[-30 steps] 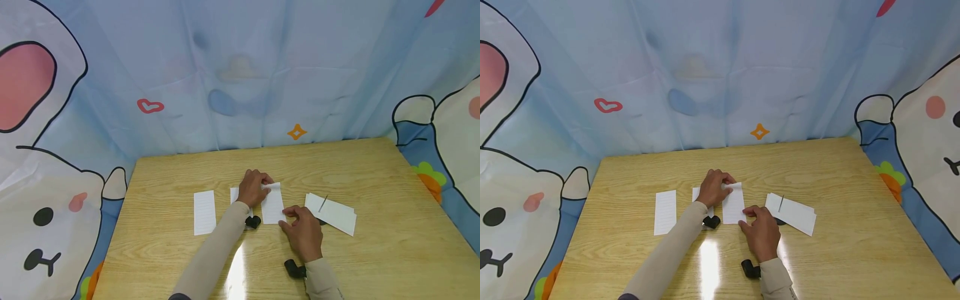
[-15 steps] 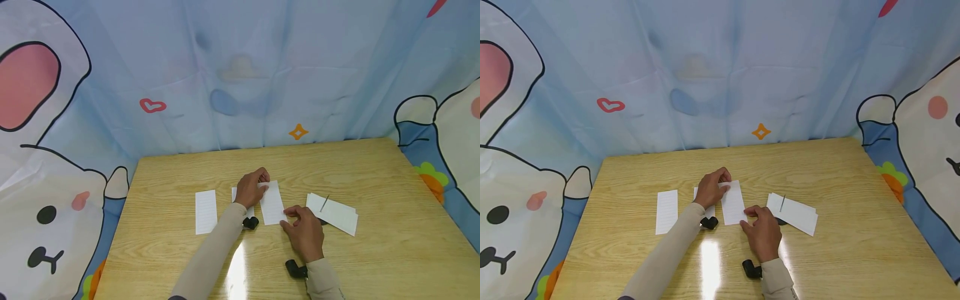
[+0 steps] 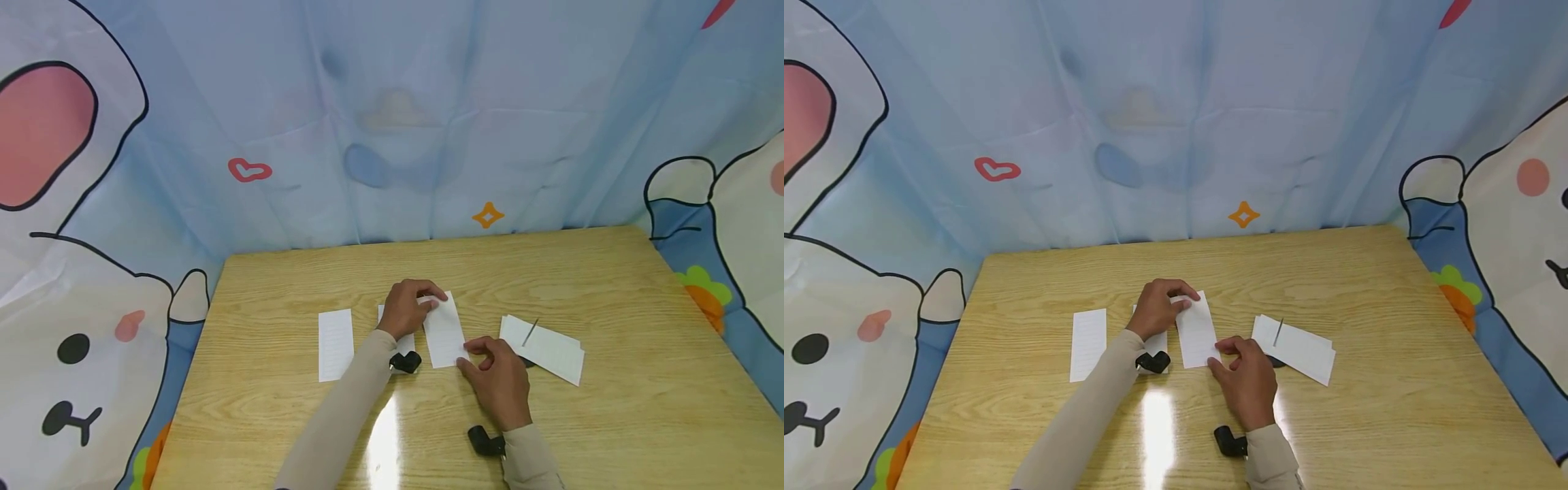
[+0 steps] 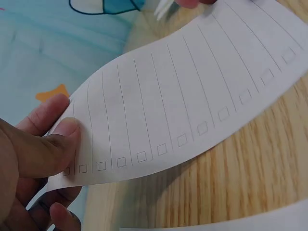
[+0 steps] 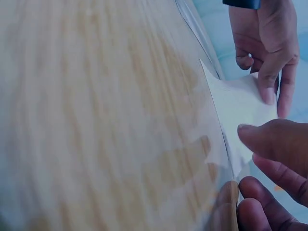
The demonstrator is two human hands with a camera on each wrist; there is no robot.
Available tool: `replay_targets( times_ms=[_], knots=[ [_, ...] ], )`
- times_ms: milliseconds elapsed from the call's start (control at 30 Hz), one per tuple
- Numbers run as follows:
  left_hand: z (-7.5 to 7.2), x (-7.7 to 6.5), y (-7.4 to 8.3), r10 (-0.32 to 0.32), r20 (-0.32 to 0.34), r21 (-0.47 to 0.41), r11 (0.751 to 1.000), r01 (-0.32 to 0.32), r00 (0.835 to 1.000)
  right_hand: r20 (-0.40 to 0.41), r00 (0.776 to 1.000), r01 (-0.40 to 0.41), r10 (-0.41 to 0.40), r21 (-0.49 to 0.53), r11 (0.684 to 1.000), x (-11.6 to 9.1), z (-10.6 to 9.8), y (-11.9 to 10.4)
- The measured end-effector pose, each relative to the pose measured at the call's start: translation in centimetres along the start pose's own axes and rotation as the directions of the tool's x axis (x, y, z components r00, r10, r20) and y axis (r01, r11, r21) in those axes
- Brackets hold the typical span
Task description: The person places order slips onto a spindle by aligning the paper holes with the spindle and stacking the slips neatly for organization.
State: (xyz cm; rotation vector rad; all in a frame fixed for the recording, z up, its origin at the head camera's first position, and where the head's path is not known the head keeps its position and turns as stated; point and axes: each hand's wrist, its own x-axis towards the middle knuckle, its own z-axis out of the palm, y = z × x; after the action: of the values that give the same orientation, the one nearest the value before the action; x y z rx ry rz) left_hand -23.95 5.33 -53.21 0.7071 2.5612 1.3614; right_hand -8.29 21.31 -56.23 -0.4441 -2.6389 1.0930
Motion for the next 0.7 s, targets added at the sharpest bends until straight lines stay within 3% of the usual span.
replay_targets(
  times_ms=[467,700],
  knots=[
    [-0.6,-0.5,0.4,-0.016,-0.034,-0.239,0.971,0.007,0.999,0.047,0.998,-0.047,0.041,0.132,0.990,-0.5,-0.4,-0.1],
    [-0.8,-1.1,0.9,-0.025,-0.056,-0.331,0.944,0.005,0.998,0.000,1.000,-0.016,0.016,0.249,0.968,-0.9,-0.6,-0.3]
  ],
)
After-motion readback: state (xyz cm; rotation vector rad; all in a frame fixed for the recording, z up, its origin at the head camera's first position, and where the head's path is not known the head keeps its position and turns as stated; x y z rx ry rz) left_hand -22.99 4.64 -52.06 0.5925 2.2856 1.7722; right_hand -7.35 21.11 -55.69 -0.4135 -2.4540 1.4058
